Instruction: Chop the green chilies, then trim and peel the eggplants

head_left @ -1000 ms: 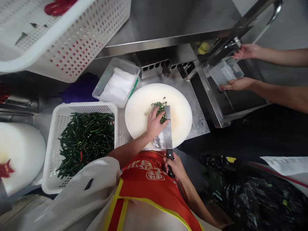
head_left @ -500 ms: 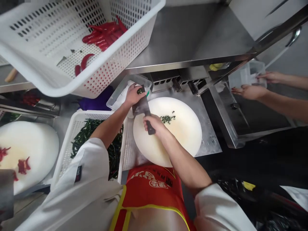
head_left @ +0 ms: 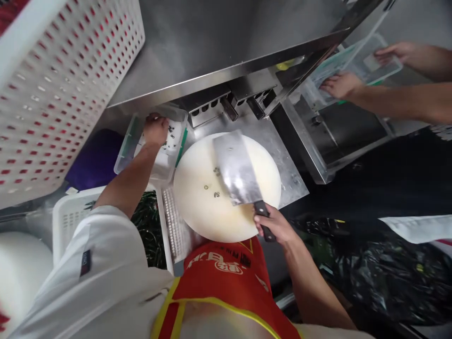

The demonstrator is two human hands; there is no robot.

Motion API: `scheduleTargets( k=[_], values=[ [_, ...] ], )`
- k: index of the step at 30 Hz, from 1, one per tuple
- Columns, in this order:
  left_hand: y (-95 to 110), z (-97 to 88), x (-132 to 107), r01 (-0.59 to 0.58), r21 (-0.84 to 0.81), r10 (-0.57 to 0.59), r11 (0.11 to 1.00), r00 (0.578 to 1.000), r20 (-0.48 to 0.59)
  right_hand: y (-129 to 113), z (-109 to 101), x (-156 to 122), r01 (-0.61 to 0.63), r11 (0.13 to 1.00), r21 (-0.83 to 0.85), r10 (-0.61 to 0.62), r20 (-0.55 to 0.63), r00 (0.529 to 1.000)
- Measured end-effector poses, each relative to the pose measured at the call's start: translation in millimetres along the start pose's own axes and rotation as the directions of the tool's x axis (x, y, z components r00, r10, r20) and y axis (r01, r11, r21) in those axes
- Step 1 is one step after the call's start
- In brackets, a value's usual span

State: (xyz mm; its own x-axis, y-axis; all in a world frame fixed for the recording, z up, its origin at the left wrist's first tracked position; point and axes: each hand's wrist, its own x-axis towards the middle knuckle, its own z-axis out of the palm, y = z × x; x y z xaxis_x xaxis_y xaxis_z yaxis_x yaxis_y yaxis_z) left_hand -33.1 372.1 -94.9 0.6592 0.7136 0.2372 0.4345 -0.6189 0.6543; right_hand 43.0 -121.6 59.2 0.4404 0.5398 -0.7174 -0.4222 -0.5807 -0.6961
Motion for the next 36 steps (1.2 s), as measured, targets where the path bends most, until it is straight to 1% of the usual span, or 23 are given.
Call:
scheduleTargets(
  k=[1,2,3,4,5,7,8,9,11,13,16,18,20,21,22,23,25,26,27,28,30,33,36],
  values=[
    [21,4.6,-10,-0.034,-0.017,0.035,0.999,0.999,0.024,12,-17,-7,0.006,1.0,0.002,-0.006,-0.07,0.998],
    [45,11.0,-22,-0.097,-0.049,0.102,0.994,0.991,0.09,22,-30,-11,0.012,1.0,0.01,-0.011,-0.131,0.991],
    [71,19.4,-34,-0.159,-0.085,0.171,0.984,0.973,0.157,30,-41,-13,0.02,1.0,0.017,-0.017,-0.176,0.984],
    [98,29.3,-46,-0.214,-0.128,0.238,0.968,0.945,0.223,35,-49,-12,0.027,0.999,0.025,-0.021,-0.209,0.978],
    [123,40.4,-57,-0.268,-0.191,0.318,0.944,0.894,0.316,38,-54,-10,0.029,0.999,0.029,-0.021,-0.231,0.973],
    [166,62.8,-74,-0.322,-0.265,0.41,0.909,0.808,0.423,42,-60,-5,0.021,0.999,0.027,-0.014,-0.246,0.969],
    [181,72.4,-81,-0.341,-0.28,0.437,0.897,0.776,0.455,44,-62,-3,0.016,1.0,0.021,-0.01,-0.248,0.969],
    [192,80.0,-85,-0.361,-0.284,0.458,0.888,0.754,0.472,46,-63,-2,0.013,1.0,0.013,-0.009,-0.249,0.969],
    [201,87.0,-93,-0.41,-0.292,0.503,0.864,0.713,0.488,53,-64,-2,0.021,1.0,-0.01,-0.023,-0.252,0.968],
    [196,82.7,-103,-0.458,-0.316,0.557,0.831,0.675,0.484,63,-63,-6,0.034,0.999,-0.031,-0.041,-0.26,0.965],
    [177,62.7,-126,-0.492,-0.364,0.612,0.791,0.642,0.463,79,-59,-15,0.039,0.998,-0.039,-0.047,-0.246,0.968],
    [166,48.6,-148,-0.503,-0.395,0.64,0.769,0.615,0.461,87,-53,-20,0.033,0.999,-0.038,-0.04,-0.222,0.974],
    [159,39.2,-171,-0.503,-0.406,0.646,0.763,0.603,0.468,92,-45,-23,0.022,0.999,-0.049,-0.031,-0.194,0.98],
    [158,36.9,-183,-0.495,-0.398,0.635,0.772,0.617,0.465,94,-41,-24,0.017,0.998,-0.058,-0.027,-0.177,0.984],
    [158,36.4,-194,-0.479,-0.378,0.609,0.793,0.653,0.451,96,-36,-25,0.015,0.998,-0.067,-0.025,-0.158,0.987],
    [159,37.6,-204,-0.446,-0.342,0.559,0.827,0.717,0.417,98,-30,-25,0.015,0.997,-0.074,-0.025,-0.138,0.99],
    [166,44.4,-222,-0.322,-0.251,0.389,0.913,0.873,0.295,102,-16,-25,0.02,0.997,-0.077,-0.028,-0.102,0.994],
    [172,49.6,-230,-0.236,-0.214,0.282,0.948,0.935,0.216,104,-7,-24,0.022,0.997,-0.073,-0.029,-0.09,0.996],
    [178,55.4,-237,-0.146,-0.191,0.174,0.971,0.975,0.137,106,2,-22,0.023,0.997,-0.07,-0.029,-0.085,0.996],
    [185,61.7,-243,-0.067,-0.186,0.082,0.98,0.994,0.072,108,12,-21,0.025,0.997,-0.067,-0.03,-0.084,0.996],
    [200,73.6,-251,0.046,-0.206,-0.049,0.978,0.999,-0.012,112,32,-18,0.027,0.997,-0.073,-0.034,-0.084,0.996],
    [214,85.1,-254,0.187,-0.256,-0.212,0.949,0.974,-0.075,111,54,-14,0.024,0.992,-0.124,-0.031,-0.052,0.998],
    [212,84.1,-247,0.272,-0.324,-0.32,0.906,0.942,-0.105,98,68,-12,0.002,0.984,-0.18,-0.008,-0.037,0.999]
  ],
)
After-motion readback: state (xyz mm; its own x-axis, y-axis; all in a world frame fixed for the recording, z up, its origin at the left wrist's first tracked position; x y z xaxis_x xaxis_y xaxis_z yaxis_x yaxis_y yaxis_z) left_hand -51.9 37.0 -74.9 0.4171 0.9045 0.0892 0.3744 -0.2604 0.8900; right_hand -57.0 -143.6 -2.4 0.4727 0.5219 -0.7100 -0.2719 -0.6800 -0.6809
